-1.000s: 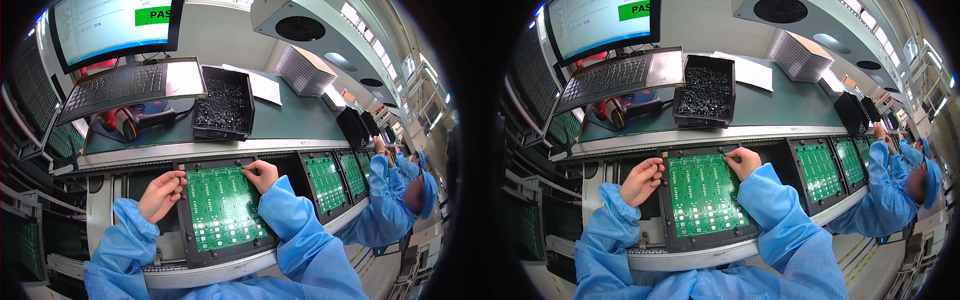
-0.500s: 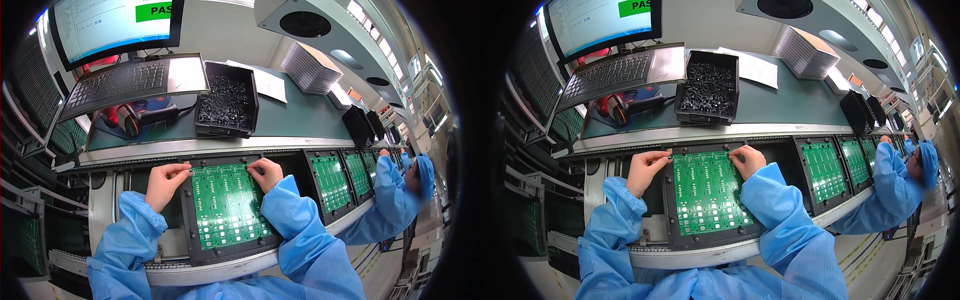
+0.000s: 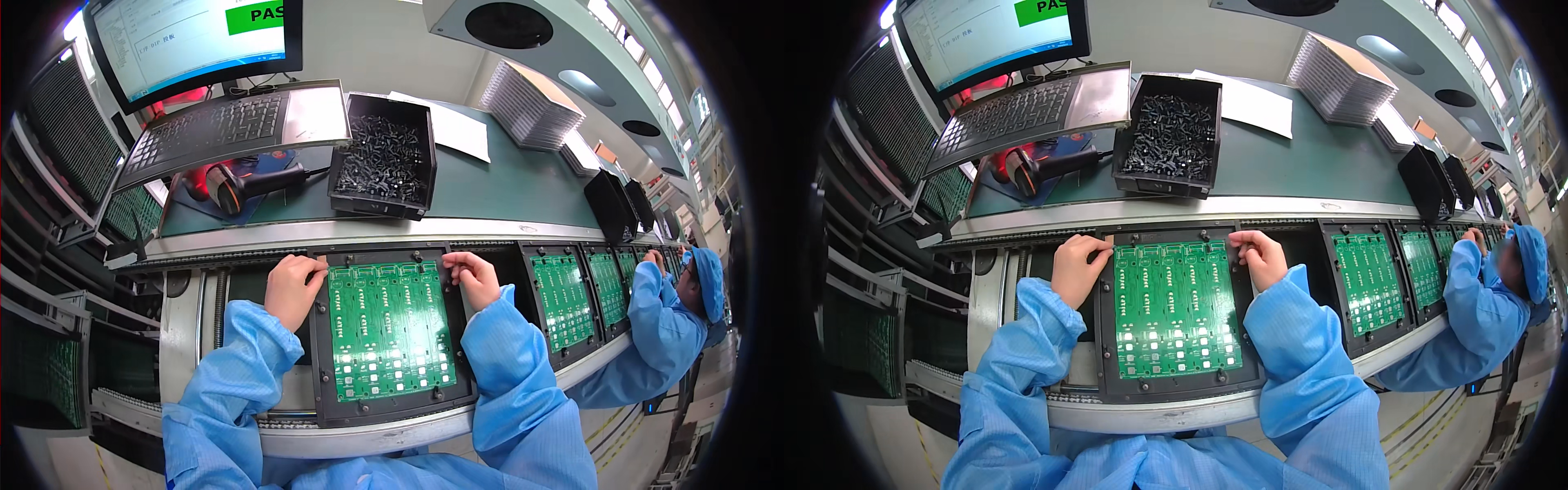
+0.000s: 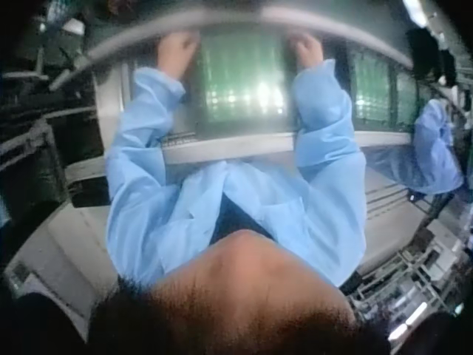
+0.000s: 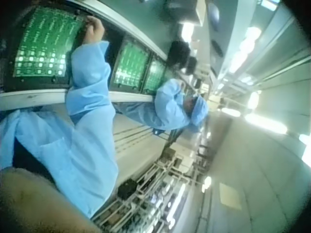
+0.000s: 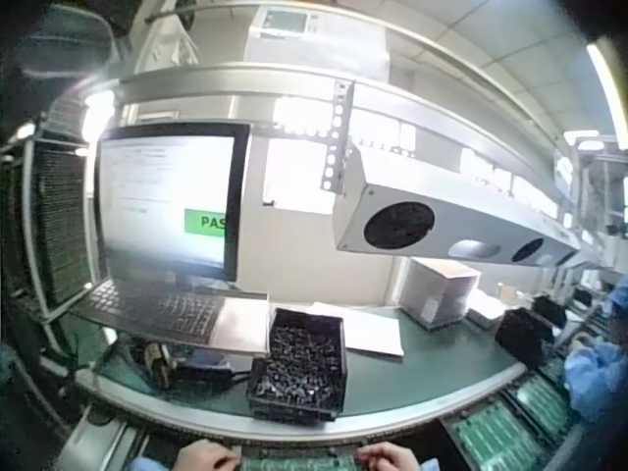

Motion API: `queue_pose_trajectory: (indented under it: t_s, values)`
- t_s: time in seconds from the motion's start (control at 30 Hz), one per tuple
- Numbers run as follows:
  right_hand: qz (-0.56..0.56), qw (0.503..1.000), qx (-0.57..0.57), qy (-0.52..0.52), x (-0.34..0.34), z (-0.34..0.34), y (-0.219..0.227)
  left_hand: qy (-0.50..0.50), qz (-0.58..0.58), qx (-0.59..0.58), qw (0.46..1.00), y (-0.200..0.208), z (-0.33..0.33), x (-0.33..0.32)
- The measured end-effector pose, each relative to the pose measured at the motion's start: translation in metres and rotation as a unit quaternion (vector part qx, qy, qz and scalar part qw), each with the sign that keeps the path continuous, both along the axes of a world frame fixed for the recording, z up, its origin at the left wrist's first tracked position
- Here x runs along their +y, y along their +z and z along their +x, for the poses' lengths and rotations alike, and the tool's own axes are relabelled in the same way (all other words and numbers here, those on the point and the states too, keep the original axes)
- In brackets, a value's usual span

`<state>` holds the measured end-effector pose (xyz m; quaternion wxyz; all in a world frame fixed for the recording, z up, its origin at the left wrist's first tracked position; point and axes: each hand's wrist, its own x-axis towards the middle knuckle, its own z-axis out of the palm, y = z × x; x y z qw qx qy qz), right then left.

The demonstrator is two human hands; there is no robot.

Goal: Scan circuit boards and place small components at an assembly station.

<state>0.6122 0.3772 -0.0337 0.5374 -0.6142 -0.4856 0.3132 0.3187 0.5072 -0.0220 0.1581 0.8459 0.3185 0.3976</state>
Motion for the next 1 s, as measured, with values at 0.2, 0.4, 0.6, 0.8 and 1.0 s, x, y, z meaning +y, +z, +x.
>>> queue_pose_trajectory:
  t_s: [0.2, 0.4, 0.6, 0.8, 1.0]
  values:
    - [0.036, 0.999, 0.002, -0.011, -0.002, 0.0, 0.0, -0.005, -0.037, 0.01, 0.999, 0.0, 0.004, -0.004]
    - [0.024, 0.999, 0.033, -0.023, -0.001, -0.002, 0.003, -0.002, -0.014, -0.006, 1.0, -0.002, 0.008, -0.006]
    - [0.014, 0.997, 0.071, -0.034, -0.002, -0.005, 0.006, -0.011, 0.041, 0.014, 0.999, -0.006, 0.01, -0.008]
    - [-0.001, 0.997, 0.07, -0.04, -0.001, -0.002, 0.004, -0.022, 0.072, 0.025, 0.997, -0.008, 0.009, -0.007]
    - [0.032, 0.997, 0.059, -0.04, -0.001, -0.004, 0.001, -0.035, 0.076, 0.062, 0.995, -0.003, 0.018, -0.01]
